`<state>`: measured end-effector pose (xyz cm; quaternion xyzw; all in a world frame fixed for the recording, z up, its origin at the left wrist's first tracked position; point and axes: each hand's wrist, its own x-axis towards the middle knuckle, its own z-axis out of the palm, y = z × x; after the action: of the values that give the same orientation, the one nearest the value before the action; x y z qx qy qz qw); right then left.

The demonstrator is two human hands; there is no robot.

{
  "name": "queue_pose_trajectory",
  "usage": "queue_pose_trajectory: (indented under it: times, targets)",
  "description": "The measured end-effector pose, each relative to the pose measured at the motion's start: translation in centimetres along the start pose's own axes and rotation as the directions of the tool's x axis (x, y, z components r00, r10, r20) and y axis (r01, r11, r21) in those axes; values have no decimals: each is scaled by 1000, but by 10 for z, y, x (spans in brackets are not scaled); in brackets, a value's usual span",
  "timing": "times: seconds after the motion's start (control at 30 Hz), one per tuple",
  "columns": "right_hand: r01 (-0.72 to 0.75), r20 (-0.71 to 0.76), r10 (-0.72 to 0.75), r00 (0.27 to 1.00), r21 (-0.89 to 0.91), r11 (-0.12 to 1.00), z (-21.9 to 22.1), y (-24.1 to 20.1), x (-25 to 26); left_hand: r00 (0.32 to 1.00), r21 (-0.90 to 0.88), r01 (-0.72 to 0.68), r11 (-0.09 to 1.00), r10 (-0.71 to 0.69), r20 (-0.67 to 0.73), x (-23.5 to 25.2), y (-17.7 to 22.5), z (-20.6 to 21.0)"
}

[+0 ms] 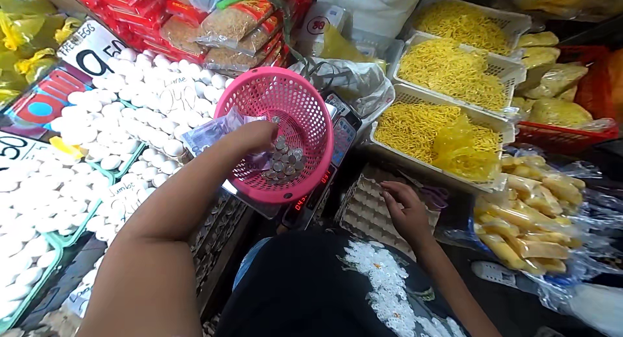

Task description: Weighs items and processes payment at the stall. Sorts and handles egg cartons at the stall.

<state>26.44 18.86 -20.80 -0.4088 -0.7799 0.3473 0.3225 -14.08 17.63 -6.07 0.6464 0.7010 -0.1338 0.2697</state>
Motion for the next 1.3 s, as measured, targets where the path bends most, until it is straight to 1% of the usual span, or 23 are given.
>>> queue_pose_trajectory:
  times: [0.07, 0.13, 0.23, 0.27, 0.33, 0.4, 0.43, 0.47, 0.53, 0.6, 0.63, 0.67, 0.73, 0.83, 0.9, 1.0, 1.07, 1.1, 1.17, 1.2, 1.23, 1.27, 1.3]
  targets:
    - [22, -21, -22, 1000, -12, 1000, -3, -2, 1, 999, 53, 3, 999, -4, 35, -4, 2, 5]
    - [27, -24, -28, 999, -21, 999, -4, -1, 0, 1000, 86, 3, 996, -4, 10, -6, -2, 11]
    - [17, -19, -17, 1000, -26, 1000, -1, 1, -5, 1000, 35, -19, 999, 19, 17, -6, -7, 7]
    - [13, -15, -14, 1000, -22, 1000, 0, 0, -6, 1000, 25, -21, 999, 21, -15, -7, -9, 4]
    - [8, -3, -8, 1000, -20, 1000, 0, 1, -9, 978, 40, 20, 999, -12, -207, -20, -8, 1]
    - [9, -7, -9, 1000, -17, 1000, 1, 3, -11, 873, 31, 151, 988, -118, -474, -42, -7, -2]
    - [8, -9, -8, 1000, -18, 1000, 1, 4, -11, 810, -10, 237, 972, -203, -550, -54, -6, -4]
    - [5, -10, -6, 1000, -21, 1000, 1, 5, -12, 770, -51, 336, 940, -306, -560, -66, -5, -7]
    - [0, -6, 0, 1000, -25, 1000, 1, 5, -12, 736, -86, 541, 836, -521, -432, -80, -5, -14]
    - [5, 2, -5, 1000, -30, 1000, 3, 4, -10, 711, -112, 637, 763, -637, -296, -83, -6, -20]
    - [9, 6, -9, 1000, -31, 999, 4, 3, -9, 703, -137, 640, 756, -648, -291, -84, -5, -22]
    - [13, 9, -13, 1000, -30, 999, 6, 1, -7, 696, -164, 626, 762, -641, -324, -85, -4, -26]
    - [16, 13, -16, 1000, -22, 1000, 8, -3, -3, 659, -226, 553, 802, -587, -470, -90, 0, -32]
    - [39, 34, -39, 999, 5, 999, 15, -9, 4, 581, -288, 277, 917, -398, -710, -87, -1, -38]
    - [64, 56, -65, 996, 22, 998, 19, -12, 8, 585, -262, 157, 952, -303, -753, -70, -4, -39]
    - [73, 83, -76, 994, 35, 997, 21, -19, 13, 623, -57, 98, 994, -106, -775, -39, -12, -20]
    - [72, 74, -74, 994, 38, 997, 22, -19, 14, 695, 36, -8, 999, 31, -718, -32, -7, -5]
    - [64, 72, -67, 995, 39, 997, 23, -17, 12, 768, 38, -70, 997, 78, -636, -32, 0, 2]
    - [41, 75, -44, 996, 38, 998, 24, -15, 7, 930, -42, -188, 981, 164, -329, -32, 13, 11]
    - [37, 81, -39, 996, 34, 999, 25, -14, 5, 969, -96, -211, 973, 195, -154, -29, 17, 15]
    - [39, 88, -41, 995, 30, 999, 26, -12, 3, 977, -116, -215, 970, 215, -20, -24, 18, 21]
    - [44, 94, -46, 995, 24, 999, 26, -12, 0, 971, -118, -225, 967, 233, 54, -19, 15, 27]
    - [47, 101, -49, 994, 18, 999, 27, -12, -1, 968, -111, -232, 966, 241, 72, -16, 12, 29]
